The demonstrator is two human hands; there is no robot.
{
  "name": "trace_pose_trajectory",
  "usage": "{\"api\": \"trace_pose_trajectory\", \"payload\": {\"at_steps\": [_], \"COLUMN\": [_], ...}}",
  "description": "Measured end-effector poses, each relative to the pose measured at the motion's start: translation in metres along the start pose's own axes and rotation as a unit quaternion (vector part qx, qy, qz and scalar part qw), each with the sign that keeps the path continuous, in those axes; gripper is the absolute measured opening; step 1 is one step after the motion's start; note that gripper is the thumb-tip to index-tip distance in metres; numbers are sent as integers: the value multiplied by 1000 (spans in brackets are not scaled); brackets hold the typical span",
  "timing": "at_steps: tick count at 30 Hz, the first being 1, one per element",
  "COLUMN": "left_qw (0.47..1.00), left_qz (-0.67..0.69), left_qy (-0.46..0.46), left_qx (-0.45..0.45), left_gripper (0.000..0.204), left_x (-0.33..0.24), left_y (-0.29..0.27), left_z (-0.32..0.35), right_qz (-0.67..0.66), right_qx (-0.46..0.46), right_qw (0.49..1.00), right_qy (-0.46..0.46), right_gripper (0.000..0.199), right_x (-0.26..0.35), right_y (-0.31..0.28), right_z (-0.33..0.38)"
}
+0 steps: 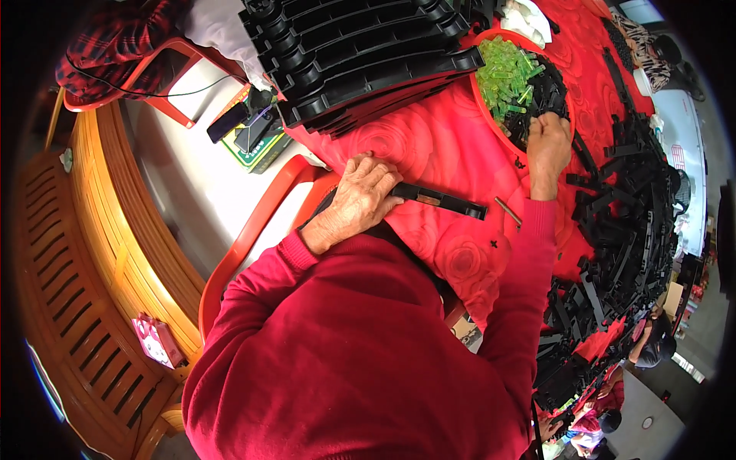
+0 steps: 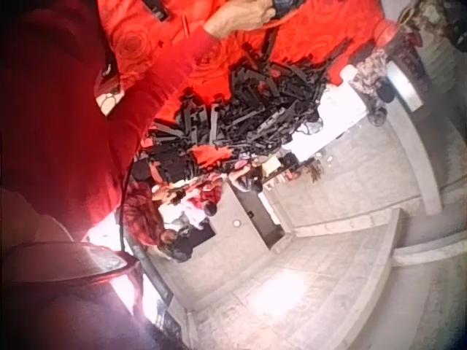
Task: The person assembles plastic components by inserting small parts and metal pins into black plastic pieces by hand, then stacks the assembled parts onto a pile on the table.
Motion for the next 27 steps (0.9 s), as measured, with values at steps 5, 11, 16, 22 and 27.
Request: {"api": "trace_pose_trajectory", "payload": {"at_steps": [5,11,16,22,27], "left_qw": [999,957,822,766,838], "left_qz": [-34,265,520,588,497], "left_qy": [-8,-116,-210,-254,-222], "left_qx": [-13,-31,97,58,40], "left_gripper": [39,31,15,3,12], "left_x": [-15,-31,-39,-38,-39], "left_y": [-20,-52,-28,-17,-13], "left_z": [-12,-24,-9,-8,-9], "right_qz": [-260,-202,-211,-393,-502], "right_qx": [27,6,48,124,225], "right_qw": [962,943,926,907,825], "right_qy": [80,-264,-309,-89,132], "right_gripper": [10,12,18,17,12], "right_x": [9,78,96,88,76], "right_y": [-52,-88,-86,-77,-62], "right_z": [42,138,172,178,187]}}
Point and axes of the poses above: each hand's wrist, its own z-axis away from the middle knuckle, its own y-axis out of the palm, x = y × z, the point moved 3 cm from there along -z, towards the middle knuckle, and after that the axes turned 7 degrees about y, right-handed, at the moved point
